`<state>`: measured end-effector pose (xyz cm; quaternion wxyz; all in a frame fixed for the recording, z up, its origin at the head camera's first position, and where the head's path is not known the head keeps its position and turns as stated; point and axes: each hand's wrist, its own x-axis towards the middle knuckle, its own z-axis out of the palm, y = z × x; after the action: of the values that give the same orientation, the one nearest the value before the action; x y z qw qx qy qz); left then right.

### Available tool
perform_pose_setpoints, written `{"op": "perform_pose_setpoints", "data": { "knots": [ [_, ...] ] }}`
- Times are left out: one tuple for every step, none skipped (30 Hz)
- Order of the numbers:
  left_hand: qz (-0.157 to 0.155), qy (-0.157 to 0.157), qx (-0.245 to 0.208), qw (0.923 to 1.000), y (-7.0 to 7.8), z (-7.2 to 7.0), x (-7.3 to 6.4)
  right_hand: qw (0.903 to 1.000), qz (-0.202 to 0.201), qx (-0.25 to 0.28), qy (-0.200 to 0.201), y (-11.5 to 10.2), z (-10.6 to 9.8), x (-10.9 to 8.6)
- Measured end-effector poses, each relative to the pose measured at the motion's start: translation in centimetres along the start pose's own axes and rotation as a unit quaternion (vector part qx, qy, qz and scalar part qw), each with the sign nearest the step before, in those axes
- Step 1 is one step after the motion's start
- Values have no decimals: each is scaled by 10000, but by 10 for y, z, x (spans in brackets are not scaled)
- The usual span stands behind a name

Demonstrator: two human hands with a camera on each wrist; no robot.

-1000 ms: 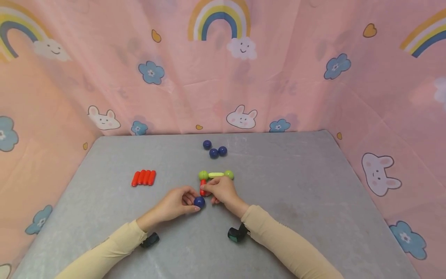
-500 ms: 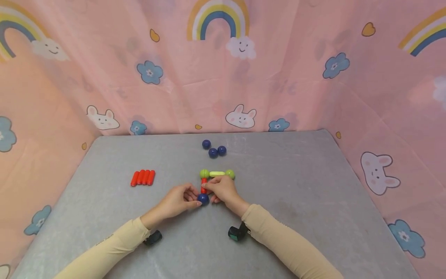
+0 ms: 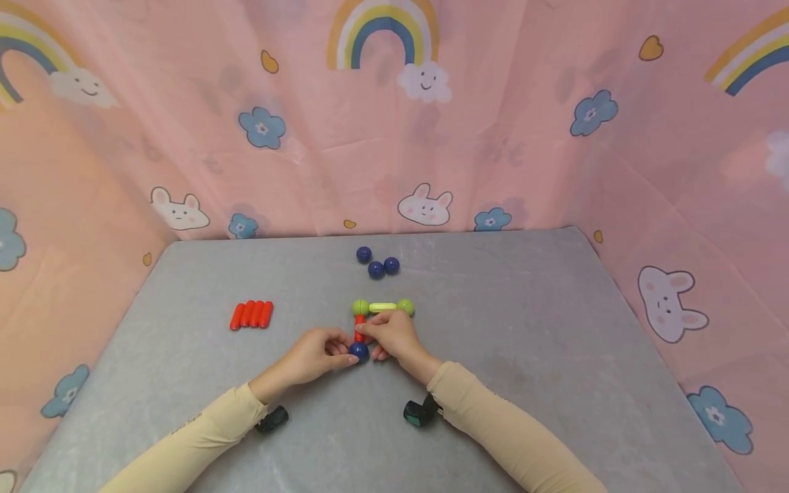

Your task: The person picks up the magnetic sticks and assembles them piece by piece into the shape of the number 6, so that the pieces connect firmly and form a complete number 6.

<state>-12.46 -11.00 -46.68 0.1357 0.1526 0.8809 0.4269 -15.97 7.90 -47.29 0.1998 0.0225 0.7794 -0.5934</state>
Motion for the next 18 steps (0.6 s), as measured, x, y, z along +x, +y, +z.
{"op": "perform_pose_setpoints", "data": {
  "knots": [
    [-14, -4, 2, 10000, 0, 0, 0, 10000, -5, 4, -14, 0, 0, 0],
    [-18, -9, 3, 10000, 0, 0, 0, 10000, -5, 13, -31, 0, 0, 0],
    [-18, -11, 10, 10000, 0, 0, 0, 10000, -10, 18, -50, 0, -1, 0],
    [-1, -13, 20, 10000, 0, 0, 0, 10000, -14, 13, -65, 0, -1, -1],
    [2, -19, 20, 10000, 0, 0, 0, 10000, -17, 5, -77, -1, -2, -1],
    [15, -25, 16, 10000, 0, 0, 0, 10000, -15, -9, -89, -1, -2, -1],
    [29, -33, 19, 10000, 0, 0, 0, 9999, -16, -25, -101, -1, -3, -1],
    [62, -41, 27, 10000, 0, 0, 0, 9999, -16, -40, -107, -1, -3, -2],
    [92, -46, 32, 9999, 0, 0, 0, 9999, -23, -63, -115, -1, -4, -2],
    [121, -53, 28, 9999, 0, 0, 0, 9999, -30, -80, -120, -1, -5, -2],
    [116, -60, 16, 9999, 0, -1, 0, 9999, -41, -95, -130, -1, -5, -3],
    [136, -69, 3, 9999, 0, -1, 0, 9998, -55, -103, -141, 0, -6, -4],
    [150, -75, -13, 9999, 0, -1, 0, 9998, -86, -116, -147, 0, -6, -4],
    [161, -77, -32, 9998, 0, -1, 0, 9997, -103, -124, -163, 0, -7, -5],
    [152, -80, -59, 9998, 1, -2, 0, 9997, -123, -118, -186, 1, -7, -5],
    [148, -91, -82, 9998, 0, -2, 0, 9996, -146, -106, -211, 2, -8, -6],
    [138, -108, -108, 9998, 0, -2, -1, 9995, -171, -90, -237, 3, -9, -6],
    [129, -128, -128, 9998, 0, -3, -1, 9994, -187, -79, -262, 3, -9, -7]
  ]
}}
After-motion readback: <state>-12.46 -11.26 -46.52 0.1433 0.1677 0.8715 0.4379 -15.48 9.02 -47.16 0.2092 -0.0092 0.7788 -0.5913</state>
